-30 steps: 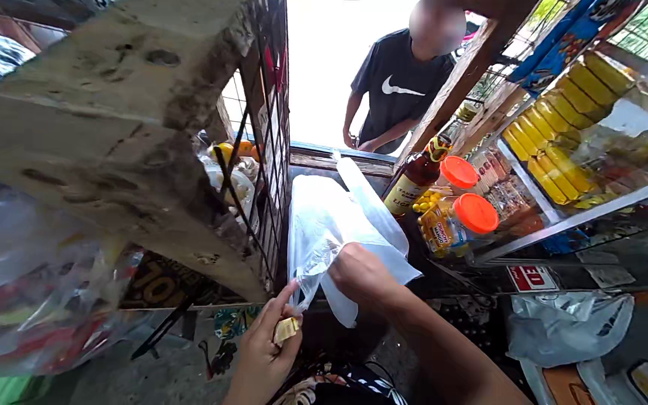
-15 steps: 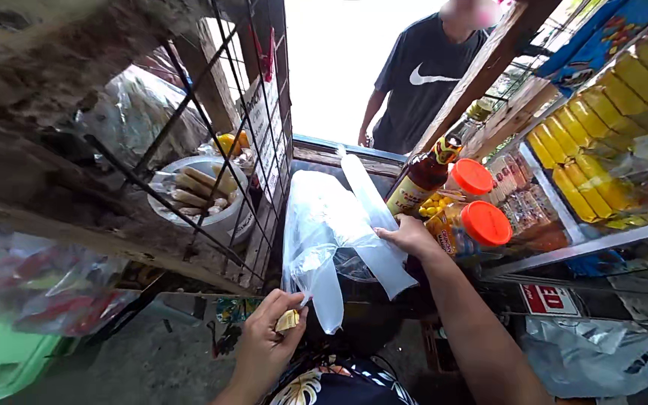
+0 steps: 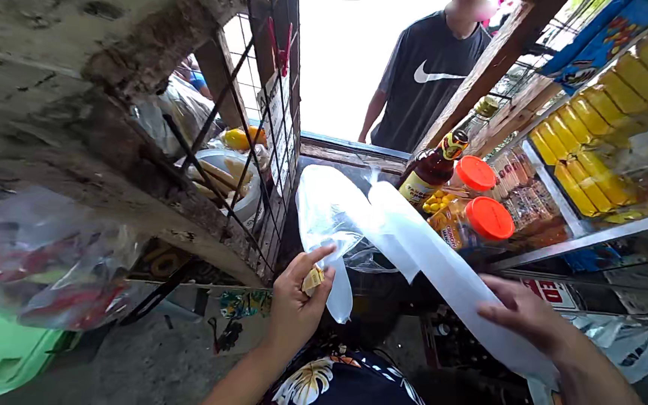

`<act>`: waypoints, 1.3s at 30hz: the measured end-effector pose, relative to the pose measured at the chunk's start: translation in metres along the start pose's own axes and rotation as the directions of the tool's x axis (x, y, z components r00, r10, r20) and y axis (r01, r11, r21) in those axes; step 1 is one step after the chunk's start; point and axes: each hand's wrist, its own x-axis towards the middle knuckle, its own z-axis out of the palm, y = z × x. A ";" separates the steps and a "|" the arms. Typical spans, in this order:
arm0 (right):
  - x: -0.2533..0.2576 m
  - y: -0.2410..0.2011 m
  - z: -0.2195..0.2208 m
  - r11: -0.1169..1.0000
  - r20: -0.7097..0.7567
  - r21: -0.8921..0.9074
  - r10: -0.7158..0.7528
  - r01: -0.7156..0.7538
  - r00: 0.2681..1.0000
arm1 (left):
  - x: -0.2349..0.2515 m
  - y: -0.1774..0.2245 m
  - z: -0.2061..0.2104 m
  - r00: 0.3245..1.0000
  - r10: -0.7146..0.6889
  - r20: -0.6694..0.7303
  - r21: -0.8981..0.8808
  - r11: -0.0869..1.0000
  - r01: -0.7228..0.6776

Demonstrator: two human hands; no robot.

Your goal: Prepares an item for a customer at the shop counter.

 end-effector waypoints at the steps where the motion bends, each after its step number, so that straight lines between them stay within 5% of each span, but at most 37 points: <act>1: -0.025 0.004 -0.002 1.000 0.018 0.008 -0.014 0.013 1.000 | 0.005 0.001 0.002 1.000 -0.017 -0.003 -0.046 0.999 0.017; 4: -0.080 0.011 0.002 0.998 0.114 0.064 0.011 -0.018 0.993 | 0.017 0.004 0.007 0.998 -0.039 -0.048 -0.115 0.993 0.033; 8: -0.090 0.025 0.039 0.990 0.161 0.113 0.062 -0.081 0.985 | 0.025 0.010 0.005 0.999 0.033 -0.044 -0.153 0.988 -0.039; 15: -0.007 0.040 0.093 0.988 0.016 0.126 0.087 -0.088 0.996 | 0.003 -0.004 -0.013 0.964 0.142 0.226 -0.068 0.989 -0.130; 24: 0.093 -0.004 0.140 0.982 -0.153 -0.172 0.052 -0.078 0.987 | -0.027 -0.027 -0.026 0.994 -0.067 0.091 0.188 0.981 0.049; 29: 0.115 -0.012 0.167 0.906 -0.269 -0.422 -0.083 -0.041 0.959 | -0.023 -0.025 -0.015 0.994 -0.086 0.066 0.002 0.996 0.086; 34: 0.136 -0.022 0.162 0.914 -0.240 -0.403 -0.054 -0.049 0.969 | -0.007 -0.027 0.037 0.994 -0.080 0.071 -0.194 0.977 0.092; 37: 0.110 -0.002 0.151 0.836 -0.215 -0.516 -0.339 0.188 0.916 | 0.001 -0.028 0.053 0.988 -0.144 0.048 -0.409 0.900 0.151; 39: 0.082 0.027 0.159 0.654 -0.179 -0.617 -0.658 0.438 0.731 | -0.004 -0.027 0.052 0.984 -0.169 0.053 -0.501 0.848 0.173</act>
